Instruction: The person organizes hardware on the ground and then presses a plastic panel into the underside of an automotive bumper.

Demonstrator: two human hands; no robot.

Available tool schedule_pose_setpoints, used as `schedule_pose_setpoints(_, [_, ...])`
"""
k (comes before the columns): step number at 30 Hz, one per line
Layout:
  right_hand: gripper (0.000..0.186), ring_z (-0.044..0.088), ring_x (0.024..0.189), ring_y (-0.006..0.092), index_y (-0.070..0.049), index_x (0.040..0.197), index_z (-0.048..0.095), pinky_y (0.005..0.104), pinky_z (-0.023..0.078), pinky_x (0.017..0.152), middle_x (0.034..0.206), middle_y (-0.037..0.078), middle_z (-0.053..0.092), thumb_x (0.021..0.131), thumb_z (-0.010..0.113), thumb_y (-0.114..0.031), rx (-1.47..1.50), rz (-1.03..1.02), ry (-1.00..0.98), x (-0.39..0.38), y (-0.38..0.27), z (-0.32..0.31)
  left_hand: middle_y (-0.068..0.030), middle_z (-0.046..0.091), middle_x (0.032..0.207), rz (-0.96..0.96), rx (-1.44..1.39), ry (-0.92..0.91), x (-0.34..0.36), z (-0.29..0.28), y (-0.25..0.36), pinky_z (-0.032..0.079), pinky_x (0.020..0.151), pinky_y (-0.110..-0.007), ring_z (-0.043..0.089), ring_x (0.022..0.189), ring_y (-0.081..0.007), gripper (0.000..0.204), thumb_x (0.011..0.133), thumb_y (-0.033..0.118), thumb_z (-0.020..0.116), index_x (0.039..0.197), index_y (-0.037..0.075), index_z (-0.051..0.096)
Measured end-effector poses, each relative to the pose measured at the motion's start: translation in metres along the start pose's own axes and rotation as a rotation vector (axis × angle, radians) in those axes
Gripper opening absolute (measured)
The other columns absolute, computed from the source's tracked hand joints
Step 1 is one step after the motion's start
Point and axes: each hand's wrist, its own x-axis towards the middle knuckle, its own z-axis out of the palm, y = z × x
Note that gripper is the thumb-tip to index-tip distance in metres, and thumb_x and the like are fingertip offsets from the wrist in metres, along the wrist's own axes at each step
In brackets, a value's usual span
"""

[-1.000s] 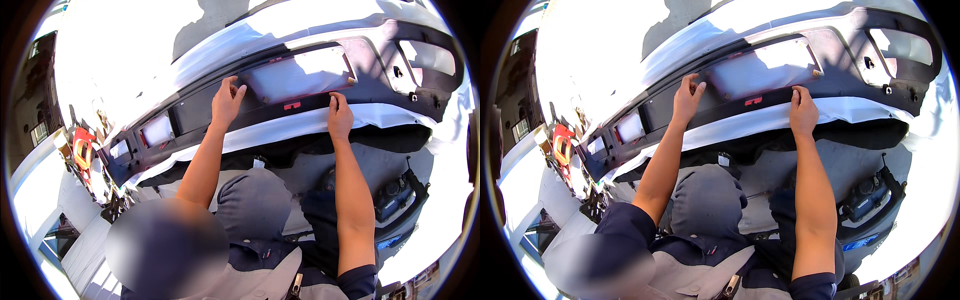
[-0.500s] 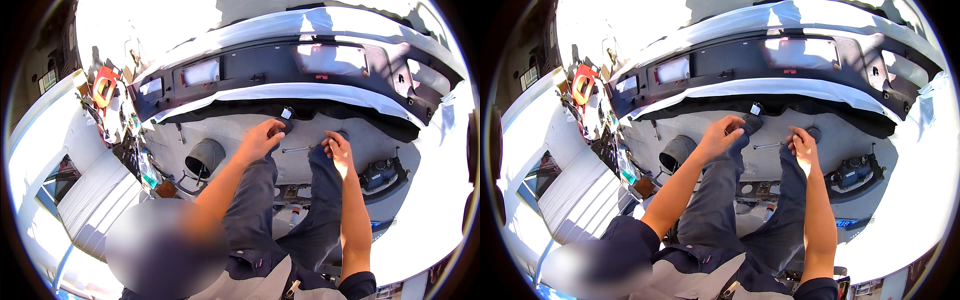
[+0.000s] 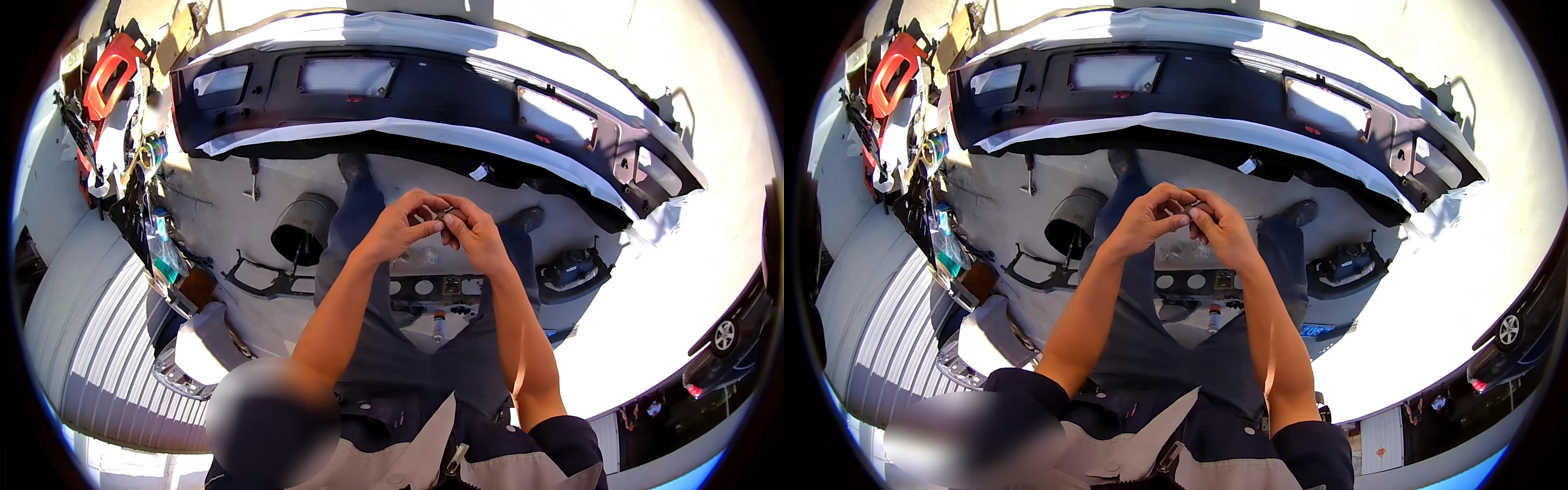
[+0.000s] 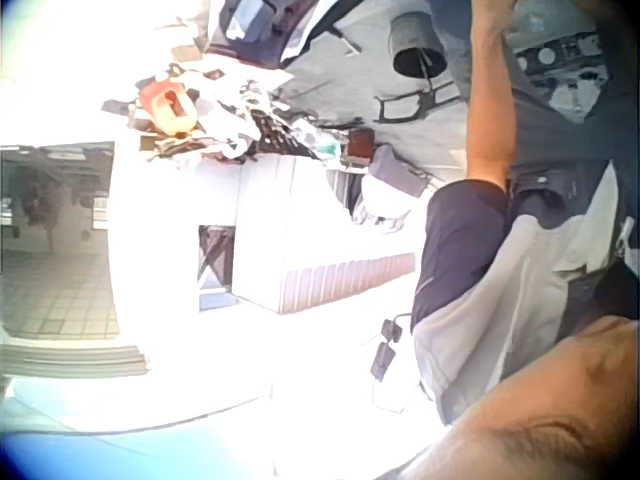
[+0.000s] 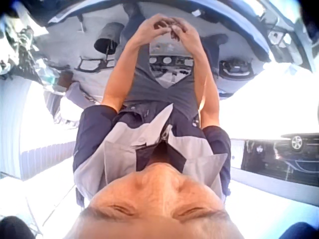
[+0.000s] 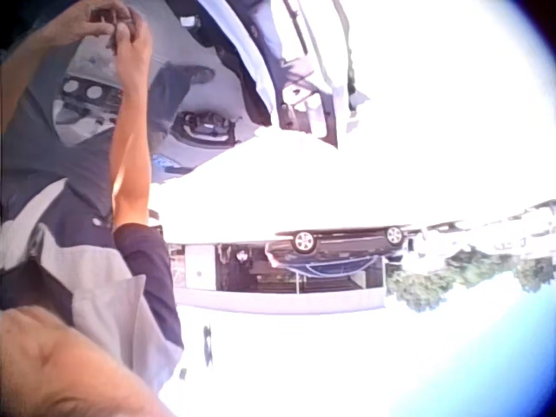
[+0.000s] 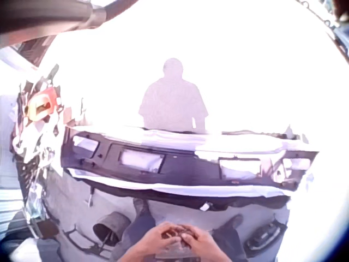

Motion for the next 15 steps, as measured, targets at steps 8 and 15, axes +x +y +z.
schedule_pose_setpoints(8, [0.031,0.058,0.075,0.0073,-0.001,0.134,0.058,0.0212,0.043,0.061,0.09,0.003,0.064,0.105,0.051,-0.01,-0.158,0.035,0.097,0.089,0.003,0.13,0.0021,0.063,0.091,0.055,0.176,0.14,-0.019,-0.146,0.006,0.046,0.069,-0.024,0.056,0.079,-0.0075,0.019,0.089,0.011,0.078,0.104,0.005,0.067])
schedule_pose_setpoints(15, [0.027,0.053,0.069,0.006,0.0,0.127,0.062,0.02,0.04,0.057,0.087,0.004,0.066,0.105,0.05,-0.01,-0.203,0.1,0.19,0.154,0.036,0.136,-0.0004,0.067,0.087,-0.059,-0.071,0.151,0.038,-0.216,-0.062,0.049,0.078,-0.025,0.061,0.083,-0.0085,0.018,0.089,0.017,0.079,0.1,0.006,0.068])
